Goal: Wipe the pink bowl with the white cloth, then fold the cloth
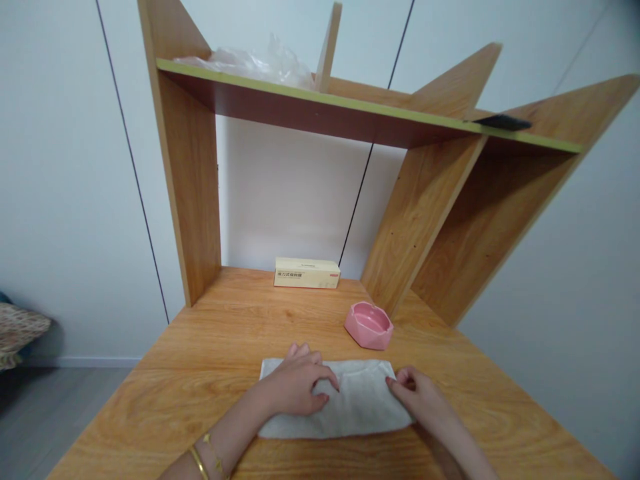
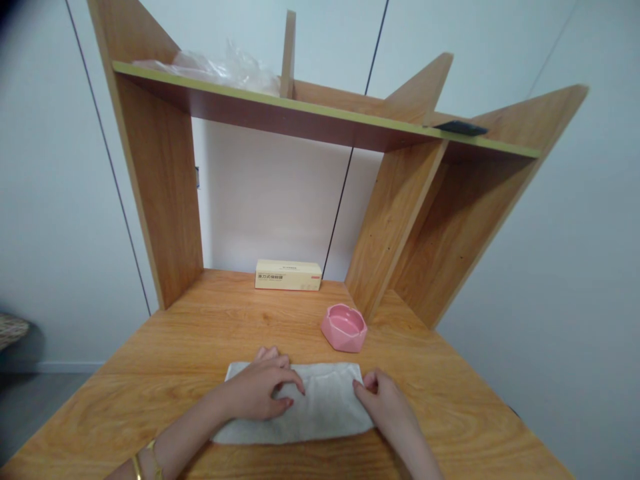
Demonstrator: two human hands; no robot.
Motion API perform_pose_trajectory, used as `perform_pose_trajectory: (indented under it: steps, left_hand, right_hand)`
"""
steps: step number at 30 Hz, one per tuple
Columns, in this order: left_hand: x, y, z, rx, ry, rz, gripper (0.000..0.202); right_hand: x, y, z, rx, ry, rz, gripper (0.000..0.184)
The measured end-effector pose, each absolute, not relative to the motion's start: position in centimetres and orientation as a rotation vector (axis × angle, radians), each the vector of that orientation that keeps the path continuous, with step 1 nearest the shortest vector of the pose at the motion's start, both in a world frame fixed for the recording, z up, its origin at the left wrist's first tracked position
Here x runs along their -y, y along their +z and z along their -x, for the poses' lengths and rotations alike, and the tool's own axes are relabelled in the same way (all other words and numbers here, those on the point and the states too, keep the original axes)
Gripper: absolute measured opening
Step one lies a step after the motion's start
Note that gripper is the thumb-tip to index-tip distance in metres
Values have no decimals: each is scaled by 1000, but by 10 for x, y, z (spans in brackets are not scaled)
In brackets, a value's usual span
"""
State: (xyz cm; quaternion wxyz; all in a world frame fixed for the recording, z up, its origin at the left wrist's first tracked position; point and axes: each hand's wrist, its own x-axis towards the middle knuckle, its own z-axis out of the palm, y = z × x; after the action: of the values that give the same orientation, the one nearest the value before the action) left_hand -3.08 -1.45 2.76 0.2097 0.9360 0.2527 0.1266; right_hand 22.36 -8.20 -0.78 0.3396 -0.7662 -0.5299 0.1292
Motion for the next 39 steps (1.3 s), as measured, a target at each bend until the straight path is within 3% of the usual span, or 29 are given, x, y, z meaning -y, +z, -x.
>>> perform_pose_trajectory:
  steps: [9,15,24,28,39]
  left_hand:
    - [11,26,31,-807,431,-2550,26]
    - [-11,36,43,-1385,661,-2326,19]
    - [-38,42,78,-1705,841,-2061,25]
    - [-37,41,77,-1713,823,-2078,24]
    - [-29,40,64,-1682,735,-2196,25]
  right_hand:
    - [69,49,-171,1433,376,1754,17]
    - [62,73,-93,1598,293,1728,10]
    - [53,43,-18,1881,423,1790,20]
    - [57,40,-30,1903,609,1634,24]
    - [67,25,-60,1906,560,1838,26]
